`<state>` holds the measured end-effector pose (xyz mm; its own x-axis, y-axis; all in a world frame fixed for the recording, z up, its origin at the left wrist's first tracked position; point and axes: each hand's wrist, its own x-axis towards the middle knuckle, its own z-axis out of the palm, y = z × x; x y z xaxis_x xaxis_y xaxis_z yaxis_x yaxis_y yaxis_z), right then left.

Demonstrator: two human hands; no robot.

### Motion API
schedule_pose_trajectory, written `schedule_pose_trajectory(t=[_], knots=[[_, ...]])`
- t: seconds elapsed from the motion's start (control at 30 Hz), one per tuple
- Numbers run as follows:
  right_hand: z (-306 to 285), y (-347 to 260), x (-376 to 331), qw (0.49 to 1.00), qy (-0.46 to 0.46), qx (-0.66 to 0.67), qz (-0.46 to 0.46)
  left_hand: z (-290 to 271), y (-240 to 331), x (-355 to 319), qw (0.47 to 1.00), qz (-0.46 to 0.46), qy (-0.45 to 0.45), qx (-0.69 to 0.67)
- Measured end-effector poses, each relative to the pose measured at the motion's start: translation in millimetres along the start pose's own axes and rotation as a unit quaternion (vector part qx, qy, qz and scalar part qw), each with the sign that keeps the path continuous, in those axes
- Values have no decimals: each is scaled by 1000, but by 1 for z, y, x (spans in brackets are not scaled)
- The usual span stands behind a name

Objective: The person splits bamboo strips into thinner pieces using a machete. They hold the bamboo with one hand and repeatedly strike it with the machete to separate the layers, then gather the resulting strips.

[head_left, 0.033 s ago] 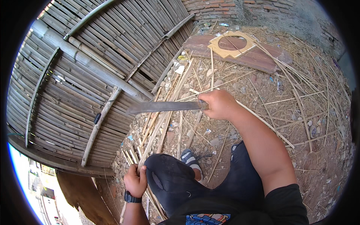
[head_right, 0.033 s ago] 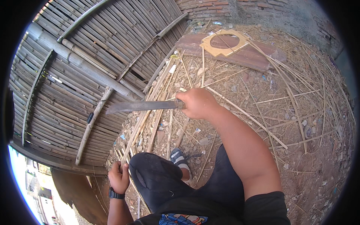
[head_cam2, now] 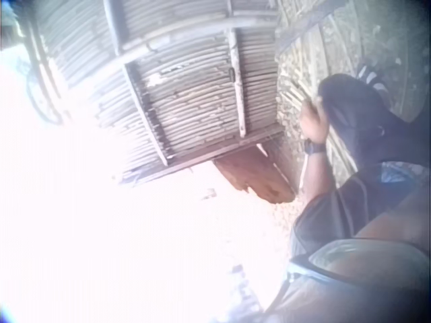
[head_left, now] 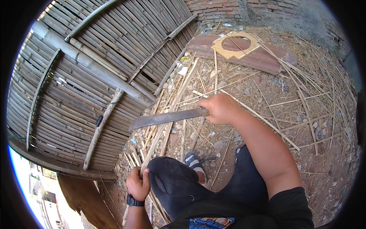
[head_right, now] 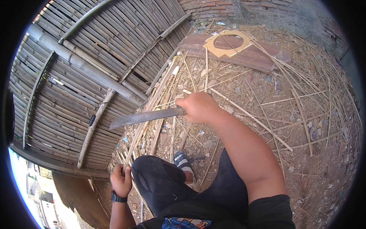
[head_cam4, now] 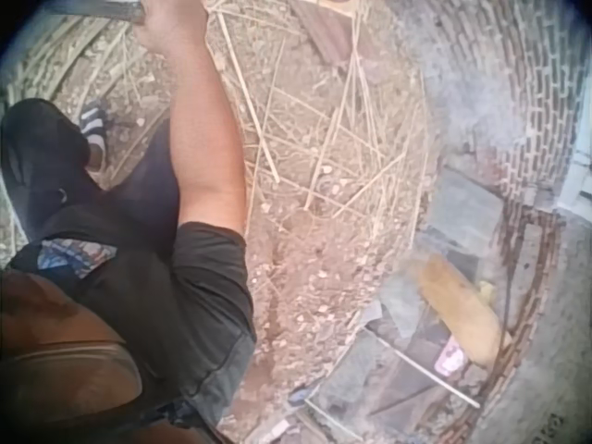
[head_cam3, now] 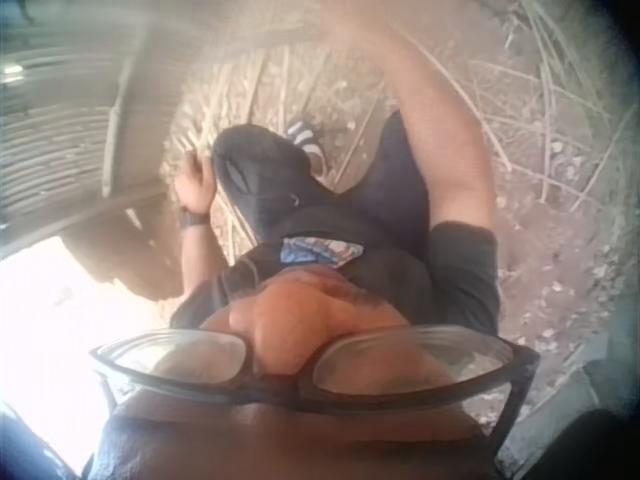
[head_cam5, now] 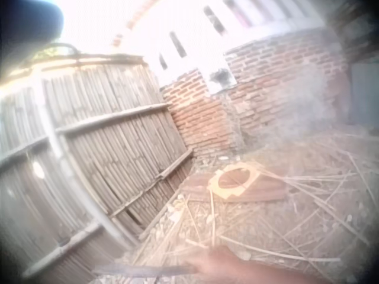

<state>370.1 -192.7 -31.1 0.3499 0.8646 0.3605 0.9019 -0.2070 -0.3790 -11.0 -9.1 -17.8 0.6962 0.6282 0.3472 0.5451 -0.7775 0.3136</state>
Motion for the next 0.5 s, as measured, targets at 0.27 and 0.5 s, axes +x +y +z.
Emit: schedule_pose_trajectory(t=[0.27,0.5], knots=[[-3,47,0,973,122,101,165,-5,-9,-6,997,22,19,-66],[-13,23,-5,998,40,47,15,-6,-11,-8,998,22,2,-53]])
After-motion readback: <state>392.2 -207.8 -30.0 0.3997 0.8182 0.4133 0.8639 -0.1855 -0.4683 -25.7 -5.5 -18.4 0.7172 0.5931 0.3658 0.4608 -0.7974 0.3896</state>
